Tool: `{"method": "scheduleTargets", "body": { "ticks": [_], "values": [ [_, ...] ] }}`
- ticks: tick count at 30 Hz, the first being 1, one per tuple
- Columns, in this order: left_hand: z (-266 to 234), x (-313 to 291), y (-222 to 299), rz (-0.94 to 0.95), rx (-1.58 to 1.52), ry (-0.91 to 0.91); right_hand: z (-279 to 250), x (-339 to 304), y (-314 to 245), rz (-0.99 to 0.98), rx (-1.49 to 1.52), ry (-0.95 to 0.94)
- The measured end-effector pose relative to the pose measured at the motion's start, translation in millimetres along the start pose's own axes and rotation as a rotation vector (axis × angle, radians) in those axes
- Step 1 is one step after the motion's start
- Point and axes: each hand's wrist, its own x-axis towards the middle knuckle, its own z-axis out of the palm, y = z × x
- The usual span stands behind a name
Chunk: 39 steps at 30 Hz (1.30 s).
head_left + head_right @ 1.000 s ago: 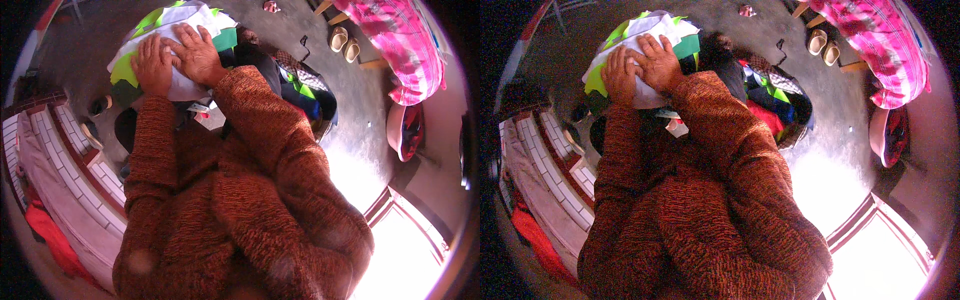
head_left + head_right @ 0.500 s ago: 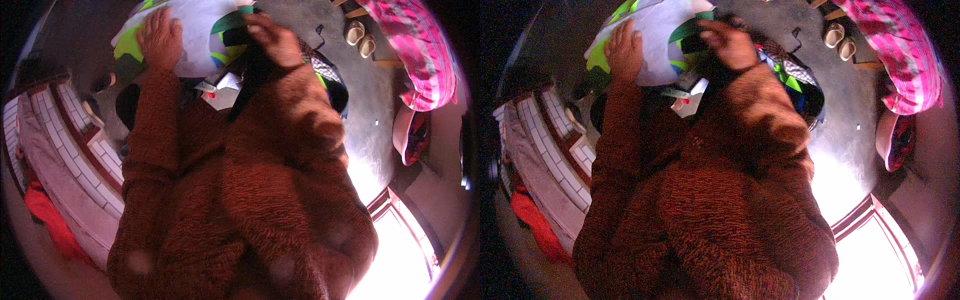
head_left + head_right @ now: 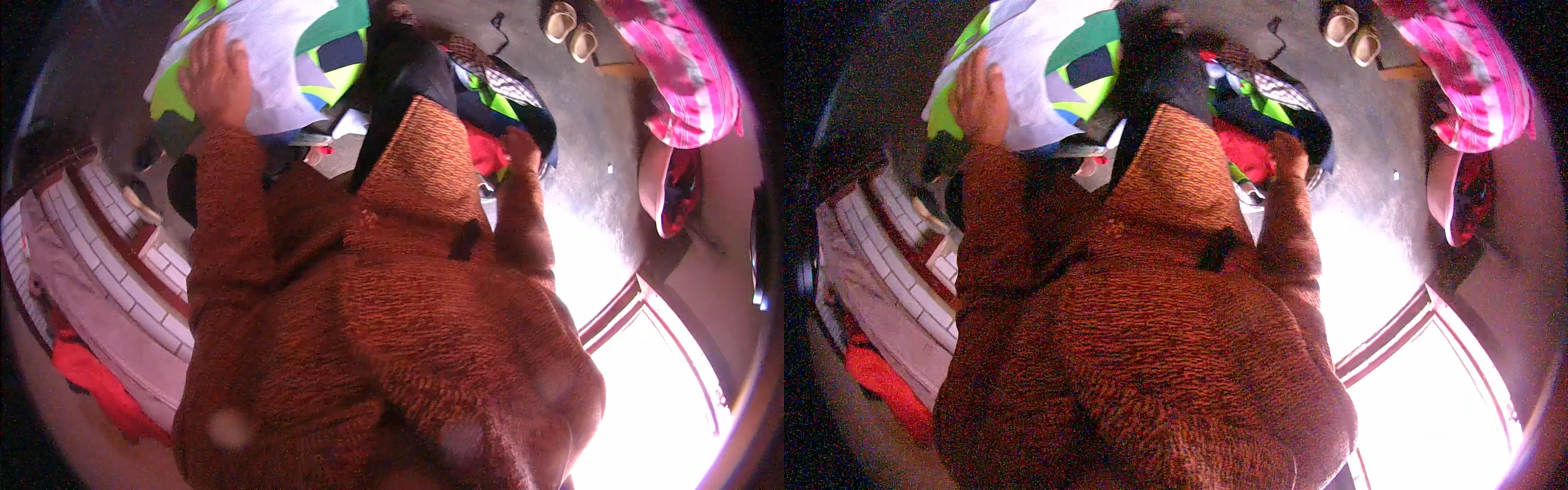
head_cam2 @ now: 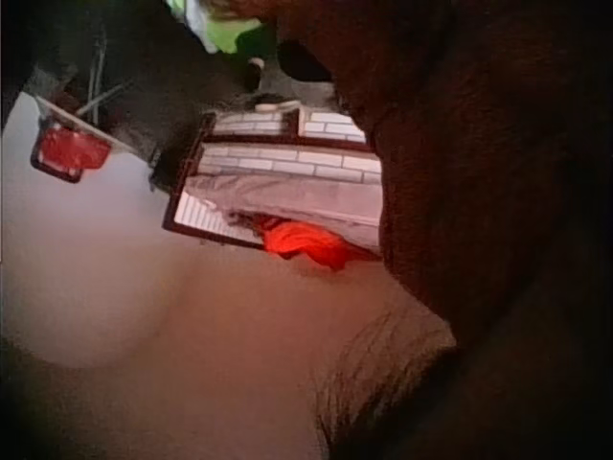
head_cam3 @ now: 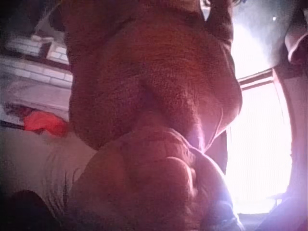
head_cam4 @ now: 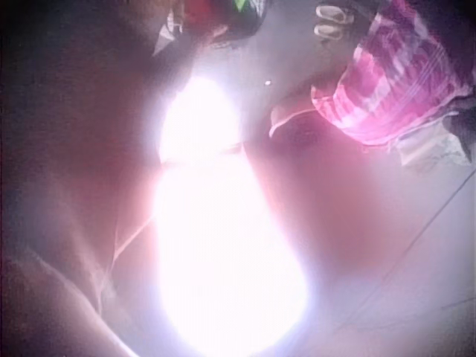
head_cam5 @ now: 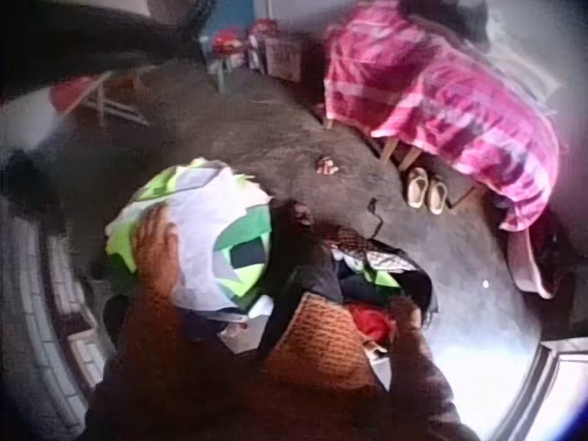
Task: The person sits on the floor and folds various pieces of clothing, including a green shirt, a red garment, and a blue item. They handle each piece individually, smoothing and folding them into neat stacks on their lap.
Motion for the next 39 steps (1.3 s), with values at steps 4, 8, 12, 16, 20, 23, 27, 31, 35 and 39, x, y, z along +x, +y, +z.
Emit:
{"method": "scheduleTargets", "body": {
  "ticks": [4,8,12,16,20,23,27,31,35,39],
  "values": [
    [-1.1,2.4,-3.1,0.017,-0.018,0.005,21.3,-9.7,11.2,0.235,-0.432,-0.124],
    [-16.7,3.1,5.7,0.052,0.079,0.016,35.2,-41.4,-21.4,0.016,-0.45,0.075],
    [-9.2,2.8,4.1,0.068,0.044,0.018,35.0,-43.8,-36.4,0.176,-0.425,0.222],
    [-10.8,4.6,9.1,0.061,0.041,0.008,36.8,-52.6,-58.4,0.396,-0.039,0.086],
    [-11.8,3.3,5.4,0.0,-0.025,-0.03,31.3,-48.7,-40.6,0.382,-0.23,-0.021],
    [-11.4,4.1,6.1,-0.01,-0.021,-0.041,30.1,-43.5,-0.7,0.322,-0.526,-0.093],
    [-10.4,1.7,4.0,-0.019,-0.006,-0.034,33.5,-38.5,-23.3,0.3,-0.665,-0.177],
    [-10.2,4.2,4.2,-0.009,-0.012,-0.04,20.9,-24.4,-97.8,0.62,-0.806,-0.077],
    [-6.2,2.0,3.5,-0.025,0.009,-0.038,1.3,-31.1,-46.5,0.434,0.018,0.138],
    [-7.4,2.2,5.0,-0.017,-0.001,-0.038,-6.6,-44.9,-65.2,0.225,0.989,0.364]
  ]
}}
